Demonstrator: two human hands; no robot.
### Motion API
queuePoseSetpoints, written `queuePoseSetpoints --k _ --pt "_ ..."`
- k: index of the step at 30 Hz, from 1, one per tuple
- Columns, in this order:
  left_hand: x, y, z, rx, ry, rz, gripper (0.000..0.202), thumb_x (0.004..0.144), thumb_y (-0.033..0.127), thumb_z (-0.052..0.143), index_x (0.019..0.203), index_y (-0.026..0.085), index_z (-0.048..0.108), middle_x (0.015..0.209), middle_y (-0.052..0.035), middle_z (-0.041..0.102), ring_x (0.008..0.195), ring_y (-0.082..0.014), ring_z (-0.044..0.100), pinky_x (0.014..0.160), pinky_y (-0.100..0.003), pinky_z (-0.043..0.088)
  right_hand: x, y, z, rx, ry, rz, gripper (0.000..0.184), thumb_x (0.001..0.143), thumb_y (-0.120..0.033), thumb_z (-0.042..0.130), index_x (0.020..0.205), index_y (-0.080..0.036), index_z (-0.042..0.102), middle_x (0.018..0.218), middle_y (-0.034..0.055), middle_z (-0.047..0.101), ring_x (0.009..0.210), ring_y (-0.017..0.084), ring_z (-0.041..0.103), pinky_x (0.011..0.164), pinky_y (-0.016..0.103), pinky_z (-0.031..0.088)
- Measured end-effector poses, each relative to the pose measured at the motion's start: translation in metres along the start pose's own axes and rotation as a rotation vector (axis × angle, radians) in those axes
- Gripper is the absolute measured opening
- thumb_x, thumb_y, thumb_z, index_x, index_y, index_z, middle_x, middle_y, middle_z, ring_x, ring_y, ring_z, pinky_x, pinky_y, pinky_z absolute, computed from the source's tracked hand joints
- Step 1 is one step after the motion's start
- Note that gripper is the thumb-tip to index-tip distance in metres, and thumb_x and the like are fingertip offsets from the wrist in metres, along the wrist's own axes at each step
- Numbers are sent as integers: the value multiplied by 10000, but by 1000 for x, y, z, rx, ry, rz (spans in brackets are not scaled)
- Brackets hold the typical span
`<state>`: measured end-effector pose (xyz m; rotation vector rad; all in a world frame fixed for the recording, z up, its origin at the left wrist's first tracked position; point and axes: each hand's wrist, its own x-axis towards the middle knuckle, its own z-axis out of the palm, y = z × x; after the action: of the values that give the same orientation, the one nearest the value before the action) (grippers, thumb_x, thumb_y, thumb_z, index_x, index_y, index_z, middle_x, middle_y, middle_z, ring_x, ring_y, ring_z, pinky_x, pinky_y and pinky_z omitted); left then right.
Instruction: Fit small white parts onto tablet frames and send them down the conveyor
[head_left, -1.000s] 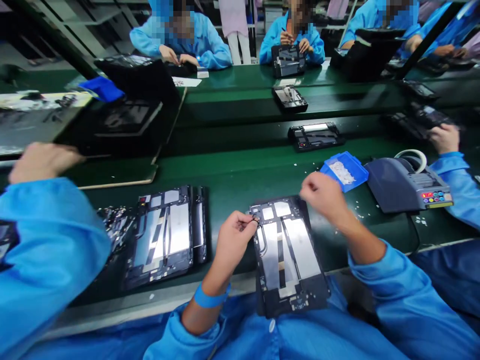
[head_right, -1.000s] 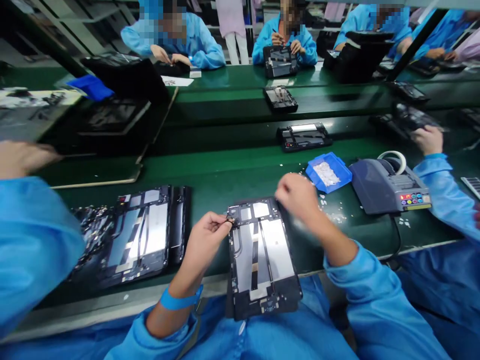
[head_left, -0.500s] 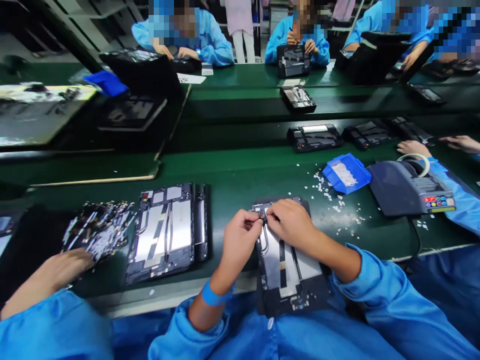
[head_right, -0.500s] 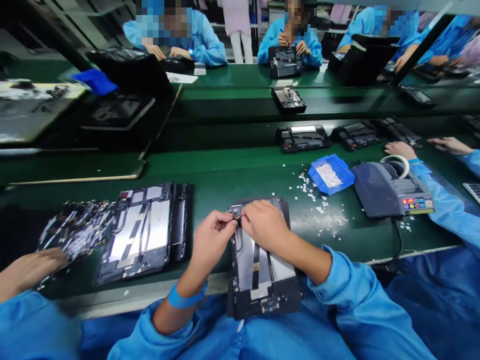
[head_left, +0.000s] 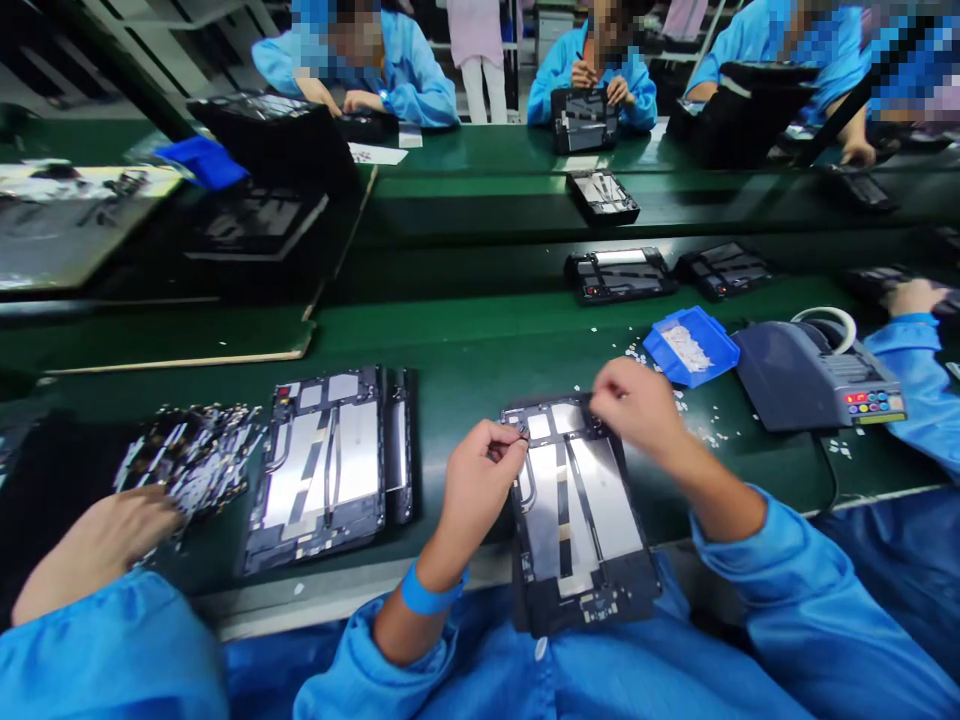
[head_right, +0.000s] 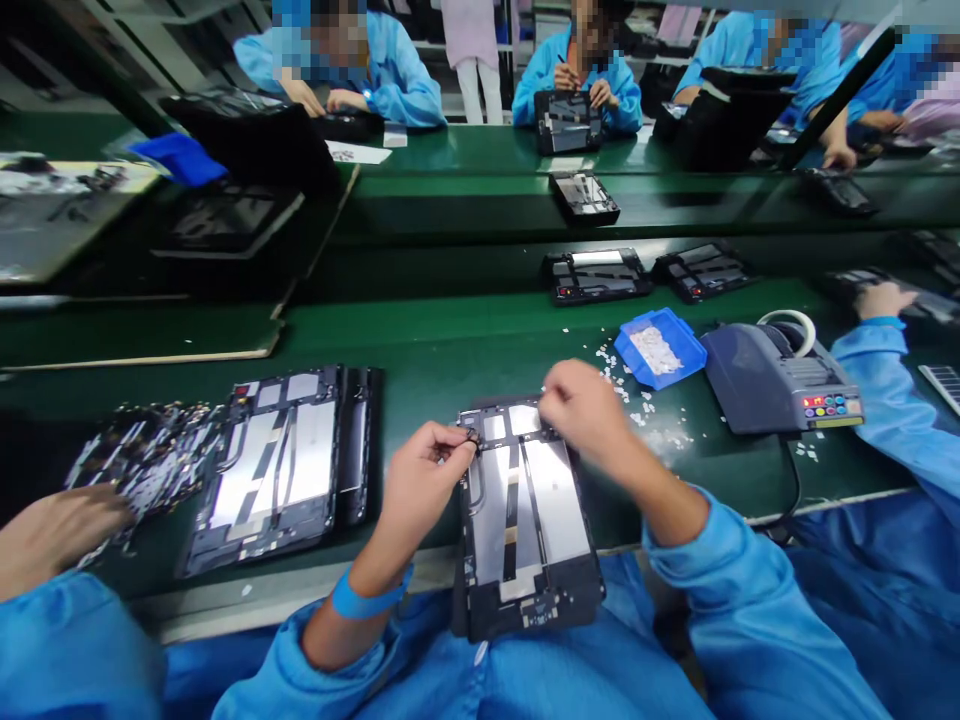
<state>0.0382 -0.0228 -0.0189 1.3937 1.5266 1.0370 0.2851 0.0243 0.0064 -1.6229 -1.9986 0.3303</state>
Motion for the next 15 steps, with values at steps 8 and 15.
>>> queuePoseSetpoints --k 8,15 --pt "-1 -1 -7 -52 -15 -44 110 768 308 700 814 208 700 800 -25 744 676 -169 627 633 -281 495 -5 36 -48 -104 11 217 178 910 -244 552 878 -191 718 904 88 749 795 218 643 733 309 433" --pt "-2 -12 -25 149 59 73 152 884 343 641 918 226 731 845 -28 754 722 -193 651 688 -310 497 8 -76 24 112 -371 46 236 968 -341 619 836 -206 761 802 28 759 730 166 655 645 264 378"
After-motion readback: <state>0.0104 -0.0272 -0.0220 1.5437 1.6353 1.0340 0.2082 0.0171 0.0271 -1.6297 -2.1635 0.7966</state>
